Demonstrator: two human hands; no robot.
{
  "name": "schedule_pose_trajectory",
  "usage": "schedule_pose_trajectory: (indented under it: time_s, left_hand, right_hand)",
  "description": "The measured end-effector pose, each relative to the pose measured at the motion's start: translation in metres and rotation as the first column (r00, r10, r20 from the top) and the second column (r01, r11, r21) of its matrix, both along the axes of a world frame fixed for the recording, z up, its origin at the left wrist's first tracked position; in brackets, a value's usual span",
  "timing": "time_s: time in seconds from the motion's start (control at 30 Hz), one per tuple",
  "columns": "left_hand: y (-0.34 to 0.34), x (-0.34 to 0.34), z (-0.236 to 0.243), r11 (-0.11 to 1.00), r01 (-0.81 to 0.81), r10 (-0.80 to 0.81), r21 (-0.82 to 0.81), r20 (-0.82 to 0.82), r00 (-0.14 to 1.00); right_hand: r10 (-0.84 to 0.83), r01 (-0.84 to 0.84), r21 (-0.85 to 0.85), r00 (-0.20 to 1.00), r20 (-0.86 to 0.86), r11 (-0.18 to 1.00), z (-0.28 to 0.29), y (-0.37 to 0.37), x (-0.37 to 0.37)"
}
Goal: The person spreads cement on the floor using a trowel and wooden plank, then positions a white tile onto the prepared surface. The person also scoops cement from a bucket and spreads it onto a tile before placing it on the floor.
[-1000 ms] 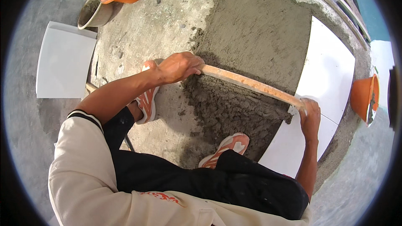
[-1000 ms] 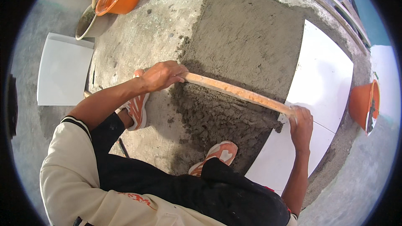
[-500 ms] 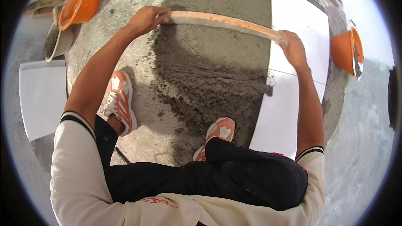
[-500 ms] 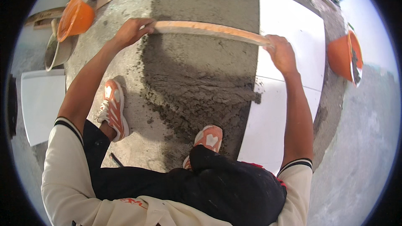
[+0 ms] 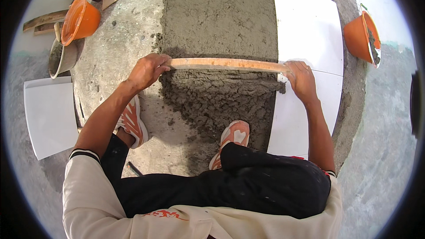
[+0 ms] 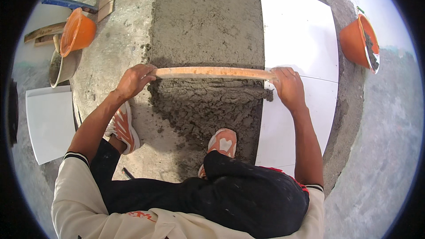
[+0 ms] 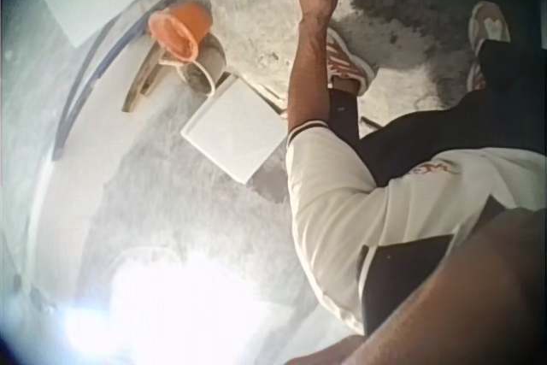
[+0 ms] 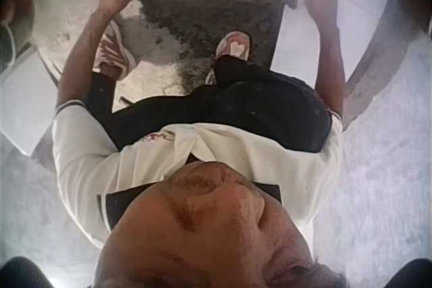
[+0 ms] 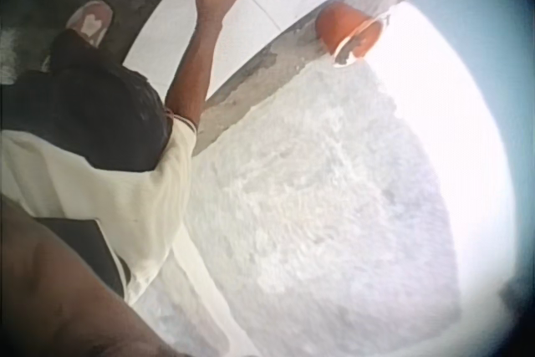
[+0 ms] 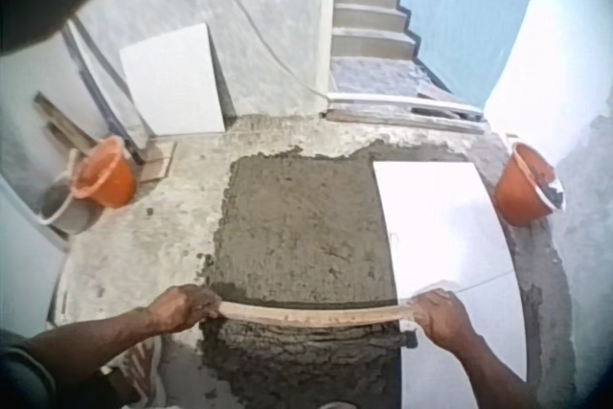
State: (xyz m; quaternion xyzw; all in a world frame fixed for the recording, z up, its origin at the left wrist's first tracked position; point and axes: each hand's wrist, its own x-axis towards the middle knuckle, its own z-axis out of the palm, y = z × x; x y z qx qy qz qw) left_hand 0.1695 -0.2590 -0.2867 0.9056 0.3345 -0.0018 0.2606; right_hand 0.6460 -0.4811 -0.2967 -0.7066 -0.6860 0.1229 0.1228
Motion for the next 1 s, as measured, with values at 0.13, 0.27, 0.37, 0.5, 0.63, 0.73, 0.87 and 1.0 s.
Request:
schedule_pose_trajectory:
  time_s: [0.13,0.27,0.37,0.5,0.63,0.73,0.87,1.0]
  left_hand:
    - [-0.005,-0.004,-0.001,0.998,0.042,-0.043,0.037,0.037,0.998]
    - [-0.021,-0.009,0.007,0.999,0.015,-0.017,0.033,0.055,0.998]
    - [-0.035,-0.023,0.013,0.996,0.059,-0.064,0.069,0.075,0.995]
    - [-0.057,-0.014,0.07,0.96,0.141,-0.168,0.242,0.095,0.981]
    - [-0.035,-0.009,0.115,0.921,0.164,-0.19,0.353,0.04,0.981]
    - [0.013,0.008,0.175,0.883,0.217,-0.254,0.416,0.035,0.967]
    - [0.063,-0.036,0.225,0.834,0.235,-0.173,0.499,-0.167,0.971]
    - [0.097,-0.08,0.209,0.893,-0.072,0.174,0.444,-0.194,0.965]
  right_hand:
    - [0.01,-0.011,0.045,0.999,0.03,0.999,-0.005,-0.019,-0.004]
    - [-0.046,0.033,0.106,0.992,0.121,0.994,-0.001,-0.042,-0.009]
    - [-0.102,0.079,0.178,0.986,0.129,0.981,0.012,-0.055,-0.024]
    - [-0.143,0.124,0.182,0.985,0.093,0.975,0.027,-0.079,-0.018]
    - [-0.121,0.084,0.267,0.985,0.126,0.96,0.028,-0.069,-0.006]
    - [-0.105,0.103,0.35,0.994,-0.011,0.931,0.05,-0.031,-0.002]
    - [0.049,-0.071,0.472,0.997,0.058,0.879,0.066,0.055,-0.032]
    - [0.262,-0.359,0.353,0.919,0.295,0.864,0.077,0.139,-0.082]
